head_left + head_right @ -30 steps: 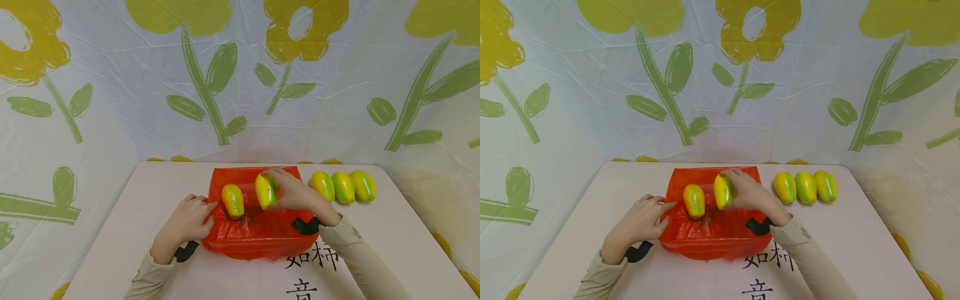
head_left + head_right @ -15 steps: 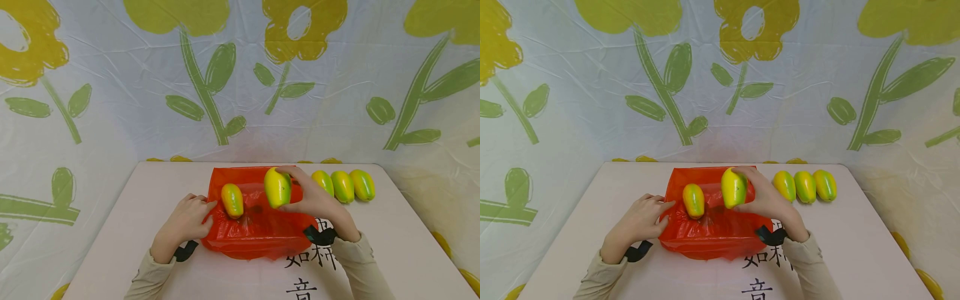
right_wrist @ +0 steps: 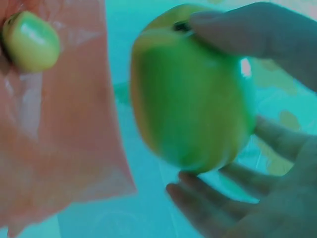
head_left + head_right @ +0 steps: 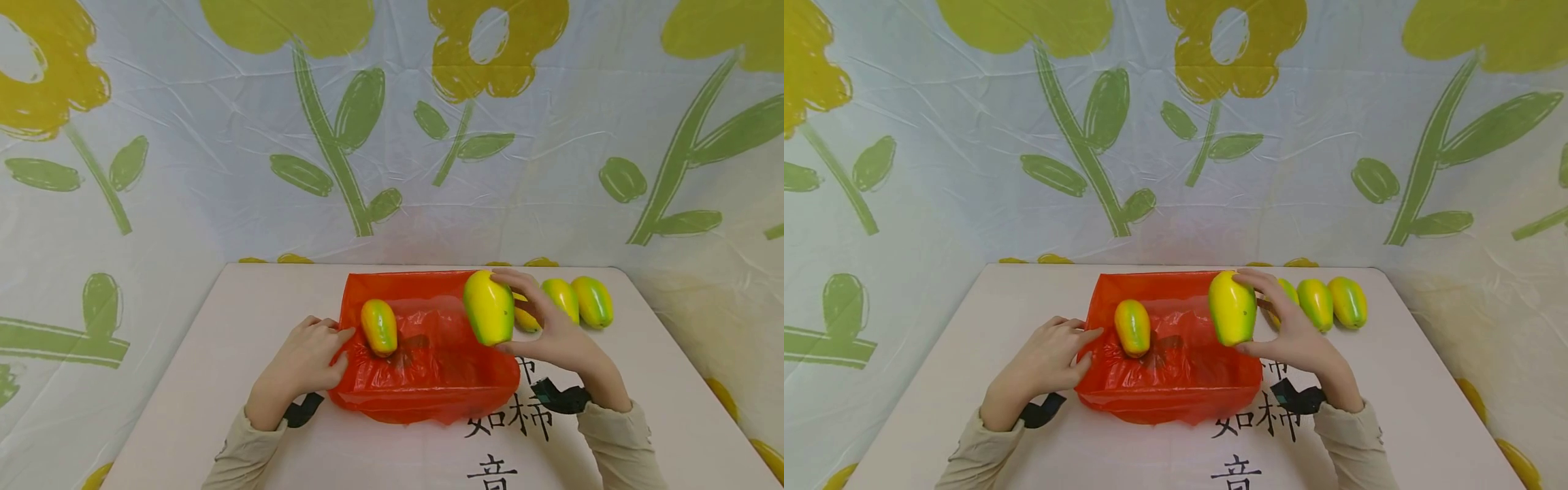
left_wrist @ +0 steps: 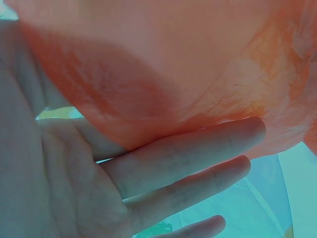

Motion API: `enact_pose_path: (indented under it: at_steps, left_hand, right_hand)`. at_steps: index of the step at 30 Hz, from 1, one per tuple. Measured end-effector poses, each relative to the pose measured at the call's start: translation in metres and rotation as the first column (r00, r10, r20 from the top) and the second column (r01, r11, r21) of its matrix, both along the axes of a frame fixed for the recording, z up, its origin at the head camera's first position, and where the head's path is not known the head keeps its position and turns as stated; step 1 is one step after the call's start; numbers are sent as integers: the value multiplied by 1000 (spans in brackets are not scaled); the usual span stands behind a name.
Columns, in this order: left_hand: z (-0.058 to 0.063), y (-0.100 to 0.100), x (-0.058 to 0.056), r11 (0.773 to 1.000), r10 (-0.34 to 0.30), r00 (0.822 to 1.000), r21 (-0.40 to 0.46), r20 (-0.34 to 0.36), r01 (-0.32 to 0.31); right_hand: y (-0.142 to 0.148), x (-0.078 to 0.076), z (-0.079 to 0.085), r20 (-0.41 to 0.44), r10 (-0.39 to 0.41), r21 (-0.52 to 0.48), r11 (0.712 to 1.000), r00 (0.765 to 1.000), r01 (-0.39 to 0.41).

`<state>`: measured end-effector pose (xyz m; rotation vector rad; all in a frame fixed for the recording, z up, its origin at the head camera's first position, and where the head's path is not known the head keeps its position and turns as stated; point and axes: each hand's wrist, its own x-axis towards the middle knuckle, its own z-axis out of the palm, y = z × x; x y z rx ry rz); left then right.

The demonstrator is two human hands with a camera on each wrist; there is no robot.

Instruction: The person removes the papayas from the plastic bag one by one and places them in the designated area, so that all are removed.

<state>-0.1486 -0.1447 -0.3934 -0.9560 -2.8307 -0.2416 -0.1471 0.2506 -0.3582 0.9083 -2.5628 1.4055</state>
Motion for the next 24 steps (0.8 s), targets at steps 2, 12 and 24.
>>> enact_pose_path:
  at_steps: [2, 12, 24]
  left_hand:
    - [0, 0, 0, 1000, -2, 1000, 0, -3, 2]
    - [-2, 1, -1, 1000, 2, 1000, -11, 5, -2]
    - [-1, 1, -1, 1000, -4, 1000, -4, 3, 4]
  right_hand:
    - [9, 2, -1, -14, 12, -30, 999, 1000, -12]
    - [42, 10, -11, -55, 8, -112, 994, 998, -14]
    - [75, 17, -48, 10, 5, -223, 975, 1000, -2]
